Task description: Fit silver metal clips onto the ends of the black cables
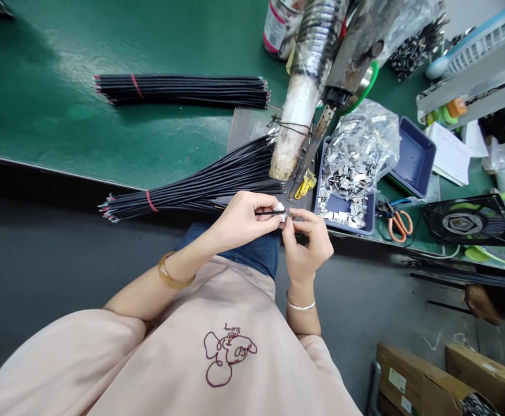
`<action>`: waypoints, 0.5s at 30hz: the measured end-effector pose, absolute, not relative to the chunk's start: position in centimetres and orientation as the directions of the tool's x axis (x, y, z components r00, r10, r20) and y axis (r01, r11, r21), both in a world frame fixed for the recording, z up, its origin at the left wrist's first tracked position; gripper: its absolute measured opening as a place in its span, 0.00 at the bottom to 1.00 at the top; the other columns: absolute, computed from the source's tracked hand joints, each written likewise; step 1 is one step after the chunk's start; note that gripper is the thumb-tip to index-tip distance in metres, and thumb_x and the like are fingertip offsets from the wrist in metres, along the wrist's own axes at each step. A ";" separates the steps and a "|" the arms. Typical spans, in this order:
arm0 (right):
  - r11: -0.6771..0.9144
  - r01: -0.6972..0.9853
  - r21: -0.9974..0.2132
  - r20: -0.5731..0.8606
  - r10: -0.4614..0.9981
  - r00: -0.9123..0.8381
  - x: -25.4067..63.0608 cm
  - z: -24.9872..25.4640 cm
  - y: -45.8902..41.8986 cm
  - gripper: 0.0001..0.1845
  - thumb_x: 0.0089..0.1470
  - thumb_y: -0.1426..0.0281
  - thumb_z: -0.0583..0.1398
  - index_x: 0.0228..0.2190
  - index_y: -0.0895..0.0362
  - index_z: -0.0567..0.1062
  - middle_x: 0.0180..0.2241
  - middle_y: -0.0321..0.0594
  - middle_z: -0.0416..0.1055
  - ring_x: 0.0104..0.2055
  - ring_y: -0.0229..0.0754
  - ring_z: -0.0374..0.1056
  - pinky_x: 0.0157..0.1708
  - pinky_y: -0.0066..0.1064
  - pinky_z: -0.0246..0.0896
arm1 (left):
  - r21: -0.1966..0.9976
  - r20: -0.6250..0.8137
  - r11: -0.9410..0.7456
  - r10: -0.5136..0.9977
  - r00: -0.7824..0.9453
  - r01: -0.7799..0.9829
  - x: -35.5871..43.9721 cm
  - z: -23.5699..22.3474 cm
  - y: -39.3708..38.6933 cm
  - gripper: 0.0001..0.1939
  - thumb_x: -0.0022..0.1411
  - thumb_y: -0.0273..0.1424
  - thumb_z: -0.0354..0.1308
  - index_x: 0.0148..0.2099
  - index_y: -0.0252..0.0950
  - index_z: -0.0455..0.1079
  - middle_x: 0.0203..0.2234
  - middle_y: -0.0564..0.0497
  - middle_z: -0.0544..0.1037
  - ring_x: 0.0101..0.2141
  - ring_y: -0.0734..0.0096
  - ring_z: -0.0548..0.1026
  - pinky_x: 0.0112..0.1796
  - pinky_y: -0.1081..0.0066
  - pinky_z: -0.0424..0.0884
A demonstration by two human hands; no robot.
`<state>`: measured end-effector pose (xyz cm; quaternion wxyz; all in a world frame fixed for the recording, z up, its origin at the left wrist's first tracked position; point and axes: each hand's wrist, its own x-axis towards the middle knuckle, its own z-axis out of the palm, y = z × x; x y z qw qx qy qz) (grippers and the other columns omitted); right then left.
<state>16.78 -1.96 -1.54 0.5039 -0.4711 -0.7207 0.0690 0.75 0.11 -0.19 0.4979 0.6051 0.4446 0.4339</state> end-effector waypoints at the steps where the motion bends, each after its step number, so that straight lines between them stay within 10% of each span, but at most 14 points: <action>1: 0.578 0.650 -0.492 0.707 0.701 -0.089 16.8 -1.6 -2.0 0.08 0.55 0.78 0.65 0.32 0.53 0.74 0.38 0.35 0.81 0.39 0.37 0.79 0.37 0.27 0.75 | 0.990 0.080 -0.104 0.971 0.227 0.093 0.8 -0.2 0.1 0.08 0.58 0.27 0.60 0.27 0.30 0.71 0.20 0.55 0.68 0.23 0.80 0.63 0.25 0.78 0.60; 15: 0.440 0.370 -0.818 0.507 0.856 0.103 17.3 -1.0 -1.9 0.02 0.60 0.71 0.63 0.36 0.52 0.76 0.40 0.36 0.80 0.40 0.40 0.80 0.40 0.36 0.79 | 0.998 0.044 -0.052 0.969 0.244 0.028 0.3 0.3 0.3 0.10 0.60 0.29 0.60 0.28 0.30 0.74 0.18 0.53 0.72 0.21 0.78 0.68 0.25 0.77 0.64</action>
